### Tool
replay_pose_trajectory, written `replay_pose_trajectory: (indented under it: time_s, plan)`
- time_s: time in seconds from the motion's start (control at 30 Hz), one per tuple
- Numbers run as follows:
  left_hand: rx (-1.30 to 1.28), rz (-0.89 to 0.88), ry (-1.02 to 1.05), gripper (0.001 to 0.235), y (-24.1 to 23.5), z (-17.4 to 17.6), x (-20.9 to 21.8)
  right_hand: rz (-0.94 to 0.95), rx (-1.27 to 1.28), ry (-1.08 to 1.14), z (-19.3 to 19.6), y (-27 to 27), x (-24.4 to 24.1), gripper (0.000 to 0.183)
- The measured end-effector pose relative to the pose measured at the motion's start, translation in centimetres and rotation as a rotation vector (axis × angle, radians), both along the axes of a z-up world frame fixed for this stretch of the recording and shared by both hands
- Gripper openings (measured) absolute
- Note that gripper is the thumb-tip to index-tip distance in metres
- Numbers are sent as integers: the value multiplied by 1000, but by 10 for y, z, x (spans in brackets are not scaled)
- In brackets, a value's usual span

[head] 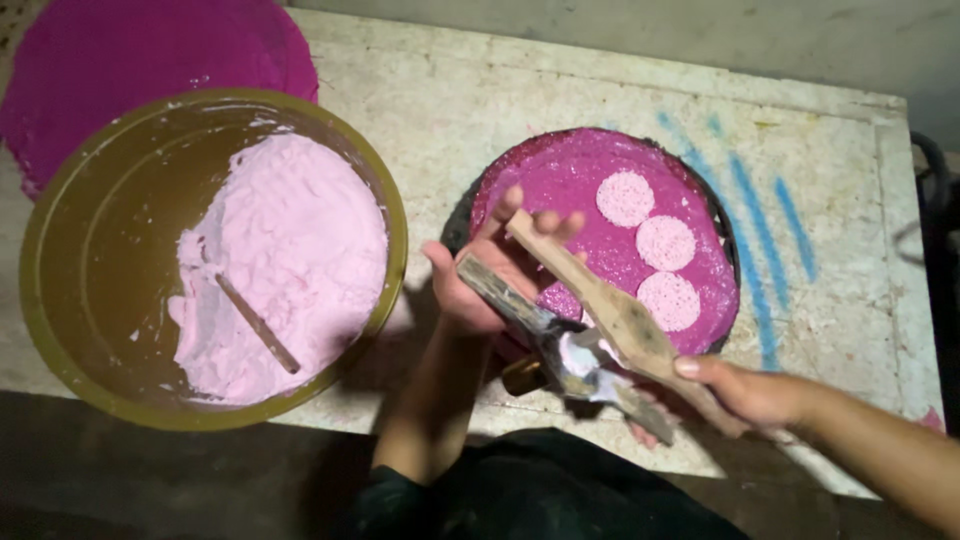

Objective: The person scoops pink dough from a bowl using a wooden stick and a metal scoop, then presses the dough into a circular mold on a purple tray to form round discs. The finished discs are arranged on the tray and later transferred to a woven mat.

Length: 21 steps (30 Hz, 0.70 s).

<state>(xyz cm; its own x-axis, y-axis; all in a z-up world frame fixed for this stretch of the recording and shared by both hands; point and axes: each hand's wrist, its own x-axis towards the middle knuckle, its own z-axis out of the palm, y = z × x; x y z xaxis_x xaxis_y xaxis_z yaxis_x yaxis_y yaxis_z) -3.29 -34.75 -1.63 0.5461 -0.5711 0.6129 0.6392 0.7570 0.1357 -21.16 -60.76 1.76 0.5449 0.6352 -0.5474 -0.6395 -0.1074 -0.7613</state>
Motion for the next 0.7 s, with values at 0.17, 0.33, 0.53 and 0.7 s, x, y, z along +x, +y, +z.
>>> replay_pose_trajectory:
  time_s: [0.17, 0.33, 0.53, 0.7]
  plan:
    - [59, 121, 187, 32, -21, -27, 2, 107, -482, 158, 46, -16, 47, 83]
    - [-24, 177, 383, 18, -30, -63, 15, 153, -724, 158, 56, -6, 75, 90]
    - [-64, 230, 410, 16, -10, -89, 32, 154, -825, -14, 48, 32, 86, 94]
    - [-75, 282, 404, 18, -12, -105, 26, 163, -868, 12, 47, 41, 87, 95]
